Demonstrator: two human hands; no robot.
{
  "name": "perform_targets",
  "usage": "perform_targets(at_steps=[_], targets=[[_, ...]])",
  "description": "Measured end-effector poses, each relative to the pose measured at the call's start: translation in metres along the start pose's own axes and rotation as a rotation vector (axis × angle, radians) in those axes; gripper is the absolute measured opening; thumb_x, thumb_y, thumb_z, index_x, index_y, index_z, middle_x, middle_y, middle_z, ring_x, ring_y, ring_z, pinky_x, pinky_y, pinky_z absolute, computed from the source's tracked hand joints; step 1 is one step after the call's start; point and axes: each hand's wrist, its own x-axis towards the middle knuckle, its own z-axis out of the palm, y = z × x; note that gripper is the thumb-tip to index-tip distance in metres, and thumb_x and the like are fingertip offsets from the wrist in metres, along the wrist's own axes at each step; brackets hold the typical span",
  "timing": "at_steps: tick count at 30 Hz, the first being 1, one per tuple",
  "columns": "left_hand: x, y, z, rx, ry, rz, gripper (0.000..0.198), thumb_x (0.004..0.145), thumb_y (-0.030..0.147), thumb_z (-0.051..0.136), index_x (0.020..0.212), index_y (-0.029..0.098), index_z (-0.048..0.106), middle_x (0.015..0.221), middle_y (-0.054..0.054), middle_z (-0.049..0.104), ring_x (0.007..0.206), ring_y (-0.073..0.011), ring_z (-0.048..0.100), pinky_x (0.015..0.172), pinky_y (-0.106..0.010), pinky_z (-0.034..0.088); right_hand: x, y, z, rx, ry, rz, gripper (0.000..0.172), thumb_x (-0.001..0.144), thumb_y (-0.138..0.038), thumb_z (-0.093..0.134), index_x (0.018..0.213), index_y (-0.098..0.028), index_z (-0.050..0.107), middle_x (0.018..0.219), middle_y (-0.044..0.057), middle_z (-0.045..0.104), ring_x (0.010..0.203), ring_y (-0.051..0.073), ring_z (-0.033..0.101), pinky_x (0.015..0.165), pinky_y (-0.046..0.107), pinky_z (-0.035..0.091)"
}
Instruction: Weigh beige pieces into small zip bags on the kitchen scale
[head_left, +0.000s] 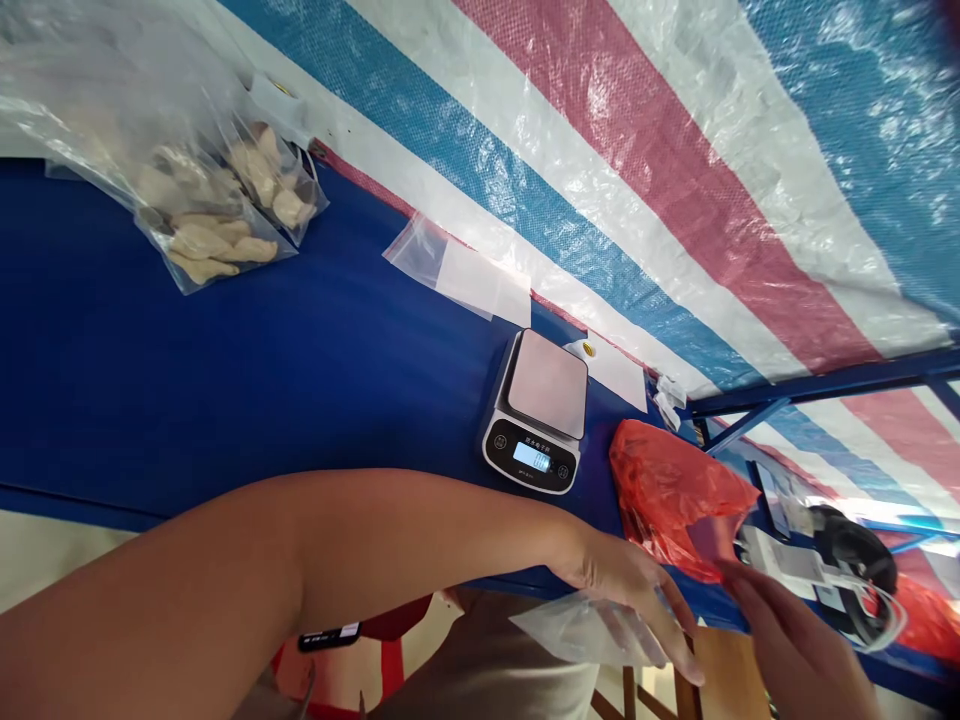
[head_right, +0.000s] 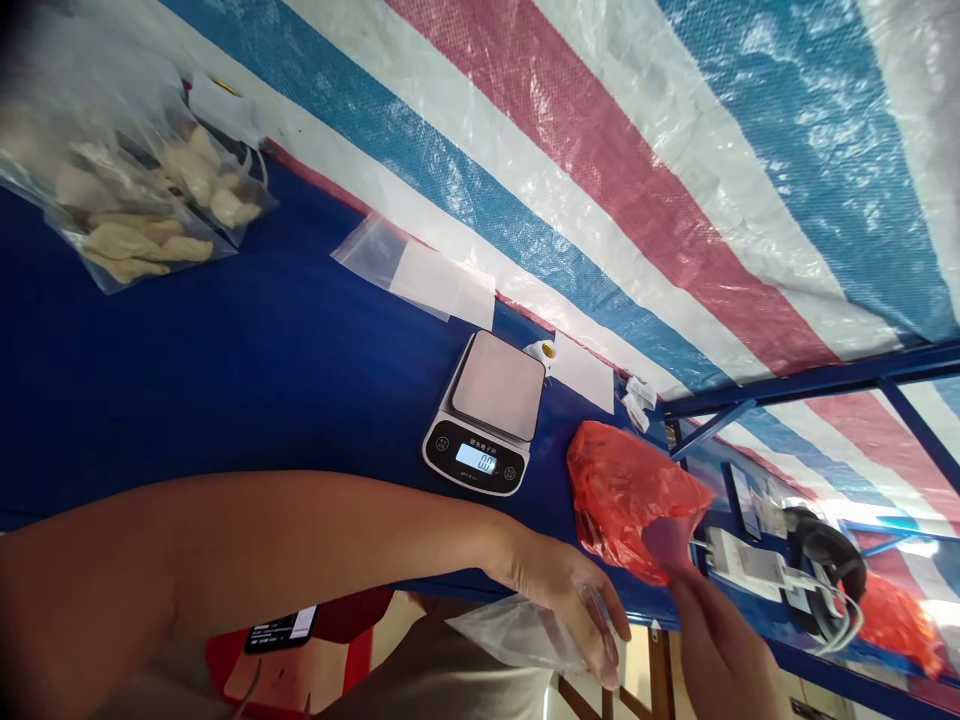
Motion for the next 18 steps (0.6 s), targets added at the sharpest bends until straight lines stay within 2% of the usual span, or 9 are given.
perform_targets(at_steps=[2, 5, 7, 9, 11, 14, 16, 18], targets=[[-0.002, 0.002, 0.001, -0.007, 0.0, -0.017, 0.075, 0.041, -0.009, 0.085, 0.106, 0.021, 0.061, 0.091, 0.004, 0.073, 0.084, -0.0122, 0.071, 0.077, -0.026, 0.059, 0.033, 0.006, 0.013, 0.058, -0.02, -0.005, 0.042, 0.088, -0.052, 0.049, 0.101, -0.022, 0.077, 0.118, 0.012, 0.077, 0.112, 0.035, 0.072, 0.093, 0.047, 0.056], [-0.005, 0.004, 0.001, -0.016, 0.012, -0.04, 0.074, 0.039, -0.011, 0.084, 0.103, 0.021, 0.063, 0.089, 0.006, 0.073, 0.082, -0.0114, 0.07, 0.075, -0.025, 0.06, 0.069, -0.007, 0.036, 0.048, -0.029, 0.045, 0.051, 0.074, -0.054, 0.058, 0.111, -0.022, 0.075, 0.112, 0.014, 0.077, 0.103, 0.037, 0.072, 0.084, 0.045, 0.055], [-0.006, 0.004, 0.001, -0.026, 0.016, -0.036, 0.073, 0.039, -0.011, 0.084, 0.102, 0.021, 0.064, 0.086, 0.007, 0.072, 0.08, -0.0112, 0.07, 0.074, -0.024, 0.06, 0.08, -0.019, 0.045, 0.003, -0.014, 0.187, 0.053, 0.076, -0.056, 0.056, 0.114, -0.023, 0.073, 0.102, 0.015, 0.076, 0.091, 0.037, 0.071, 0.074, 0.043, 0.053], [-0.007, 0.003, 0.001, -0.04, 0.014, -0.046, 0.071, 0.038, -0.012, 0.084, 0.099, 0.02, 0.065, 0.084, 0.007, 0.073, 0.078, -0.0114, 0.07, 0.072, -0.023, 0.06, 0.084, -0.027, 0.048, -0.014, 0.017, 0.302, 0.051, 0.084, -0.057, 0.046, 0.107, -0.021, 0.073, 0.097, 0.018, 0.074, 0.085, 0.037, 0.069, 0.07, 0.043, 0.049], [-0.007, 0.001, 0.0, -0.05, 0.006, -0.047, 0.071, 0.036, -0.013, 0.083, 0.097, 0.02, 0.065, 0.082, 0.007, 0.073, 0.076, -0.0119, 0.071, 0.071, -0.023, 0.06, 0.085, -0.03, 0.049, 0.013, 0.013, 0.242, 0.048, 0.087, -0.052, 0.037, 0.1, -0.019, 0.07, 0.096, 0.02, 0.073, 0.088, 0.036, 0.067, 0.072, 0.043, 0.049], [0.002, 0.004, -0.003, -0.048, 0.002, -0.024, 0.067, 0.037, -0.008, 0.086, 0.094, 0.023, 0.068, 0.082, 0.008, 0.075, 0.077, -0.0115, 0.072, 0.074, -0.024, 0.06, 0.086, -0.029, 0.053, 0.053, -0.068, 0.019, 0.035, 0.079, -0.042, 0.037, 0.09, -0.021, 0.063, 0.092, 0.015, 0.072, 0.091, 0.032, 0.067, 0.078, 0.041, 0.05], [0.016, 0.01, -0.009, -0.019, -0.006, -0.109, 0.051, 0.04, 0.006, 0.091, 0.082, 0.025, 0.07, 0.079, 0.011, 0.075, 0.075, -0.0124, 0.073, 0.076, -0.027, 0.061, 0.087, -0.029, 0.056, 0.045, -0.122, -0.034, 0.029, 0.072, -0.041, 0.039, 0.082, -0.023, 0.059, 0.086, 0.012, 0.071, 0.087, 0.03, 0.067, 0.078, 0.04, 0.05], [0.034, 0.017, -0.016, 0.071, -0.107, -0.339, 0.034, 0.042, 0.024, 0.095, 0.064, 0.026, 0.069, 0.072, 0.01, 0.075, 0.075, -0.0169, 0.075, 0.084, -0.037, 0.062, 0.09, -0.032, 0.059, 0.026, -0.139, -0.053, 0.028, 0.069, -0.042, 0.04, 0.08, -0.024, 0.059, 0.085, 0.012, 0.07, 0.086, 0.031, 0.066, 0.079, 0.041, 0.05]])
